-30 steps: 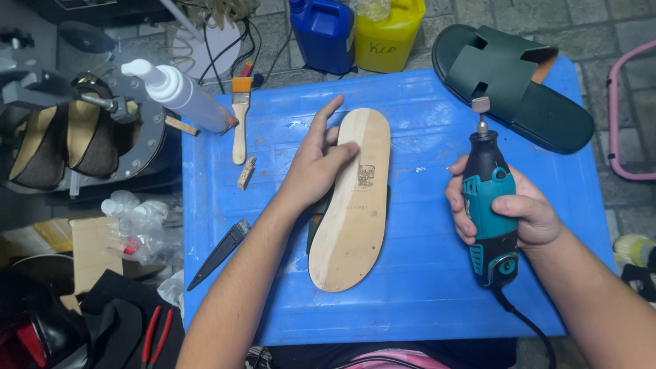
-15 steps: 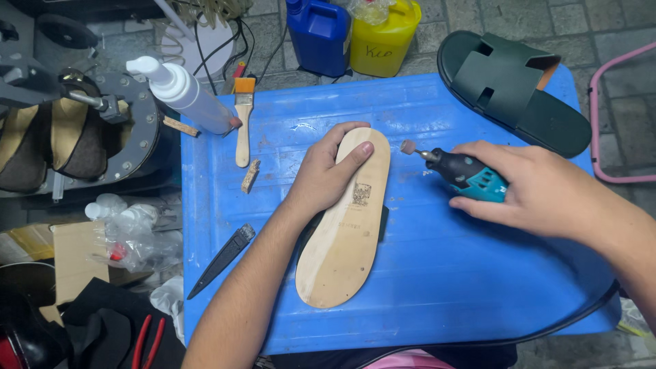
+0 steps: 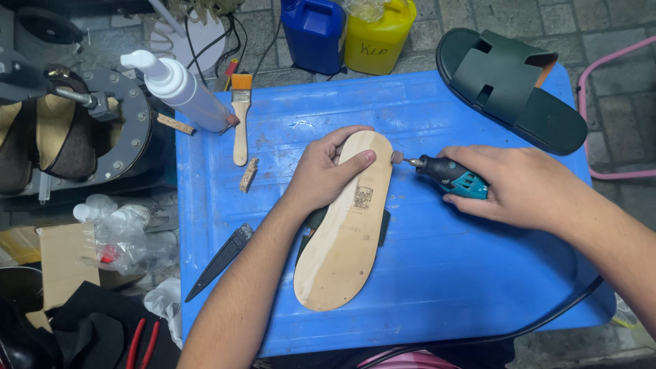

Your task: The person uses a rotary tool to grind and smooth the surface of a wooden shoe sole. They hold the sole with one hand and operate the tool with the other, moving it across the surface to remove material and even out the texture.

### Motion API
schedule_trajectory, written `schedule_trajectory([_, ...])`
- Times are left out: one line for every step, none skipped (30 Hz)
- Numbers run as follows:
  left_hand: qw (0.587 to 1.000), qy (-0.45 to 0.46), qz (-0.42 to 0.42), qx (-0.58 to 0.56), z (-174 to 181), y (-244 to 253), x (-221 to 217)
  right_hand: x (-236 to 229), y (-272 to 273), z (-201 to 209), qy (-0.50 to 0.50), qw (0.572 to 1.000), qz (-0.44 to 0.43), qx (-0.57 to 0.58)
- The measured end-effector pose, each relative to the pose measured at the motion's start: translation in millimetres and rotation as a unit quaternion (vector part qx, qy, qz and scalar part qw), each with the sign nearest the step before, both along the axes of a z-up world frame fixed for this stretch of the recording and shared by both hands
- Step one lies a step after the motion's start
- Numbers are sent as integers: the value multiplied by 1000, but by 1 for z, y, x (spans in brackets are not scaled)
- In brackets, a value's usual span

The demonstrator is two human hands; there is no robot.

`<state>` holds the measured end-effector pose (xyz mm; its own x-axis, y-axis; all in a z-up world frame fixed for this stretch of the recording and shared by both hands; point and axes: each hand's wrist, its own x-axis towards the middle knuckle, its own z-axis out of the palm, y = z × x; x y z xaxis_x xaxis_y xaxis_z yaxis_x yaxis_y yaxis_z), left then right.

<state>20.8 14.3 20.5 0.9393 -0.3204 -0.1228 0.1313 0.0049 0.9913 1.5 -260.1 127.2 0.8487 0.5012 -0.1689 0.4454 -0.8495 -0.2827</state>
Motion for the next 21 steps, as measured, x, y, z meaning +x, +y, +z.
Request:
schedule_trajectory([1000, -3, -1, -1, 0, 0, 0, 1, 0, 0, -4, 1000, 0, -1])
schedule_trajectory([1000, -7, -2, -2, 0, -1, 1, 1, 0, 0, -8, 1000, -1, -2])
schedule_trajectory([1000, -10, -1, -2, 0, 0, 0, 2, 0, -1, -12, 1000, 0, -2])
schedule_trajectory([1000, -11, 1, -5, 0, 0, 0, 4, 1, -1, -19, 1000, 9, 1])
schedule_trajectory([1000, -12, 1, -7, 0, 0, -1, 5, 1, -1, -25, 1000, 16, 4])
schedule_trajectory([1000, -13, 2, -8, 0, 0, -1, 7, 1, 0, -32, 999, 23, 7])
schedule_trajectory([1000, -17, 4, -5, 1, -1, -1, 8, 2, 1, -19, 1000, 16, -4])
schedule_trajectory([1000, -21, 5, -2, 2, -1, 0, 10, 3, 2, -7, 1000, 9, -14])
schedule_trajectory([1000, -22, 7, 1, 2, -1, -1, 10, 4, 3, 7, 1000, 1, -24])
schedule_trajectory([1000, -21, 9, 14, 3, -1, -1, 11, 5, 4, 10, 1000, 1, -22])
schedule_trajectory([999, -19, 10, 27, 4, -1, -1, 11, 5, 5, 13, 1000, 0, -21])
schedule_trajectory([999, -17, 11, 41, 4, -1, -1, 12, 6, 6, 16, 1000, 0, -19])
schedule_trajectory([999, -15, 12, 43, 5, -1, -1, 13, 7, 6, 21, 1000, 0, -21])
schedule_trajectory([999, -13, 13, 44, 5, -1, -1, 13, 7, 7, 26, 999, 1, -23])
schedule_trajectory([999, -11, 12, 46, 5, -1, 0, 14, 7, 7, 30, 999, 1, -26])
schedule_trajectory([999, -15, 12, 39, 5, -1, 0, 14, 7, 7, 34, 999, 0, -26])
schedule_trajectory([999, -19, 12, 32, 5, -1, -1, 15, 7, 7, 39, 999, -1, -26])
schedule_trajectory([999, -23, 11, 25, 5, -1, -1, 15, 7, 7, 43, 999, -2, -27])
schedule_trajectory([999, -22, 11, 26, 5, -1, 0, 15, 6, 6, 38, 999, -2, -26])
schedule_trajectory([999, -21, 10, 28, 4, -1, 0, 14, 6, 5, 33, 999, -2, -25])
schedule_trajectory([999, -20, 10, 29, 5, -1, 0, 13, 6, 4, 28, 999, -2, -24])
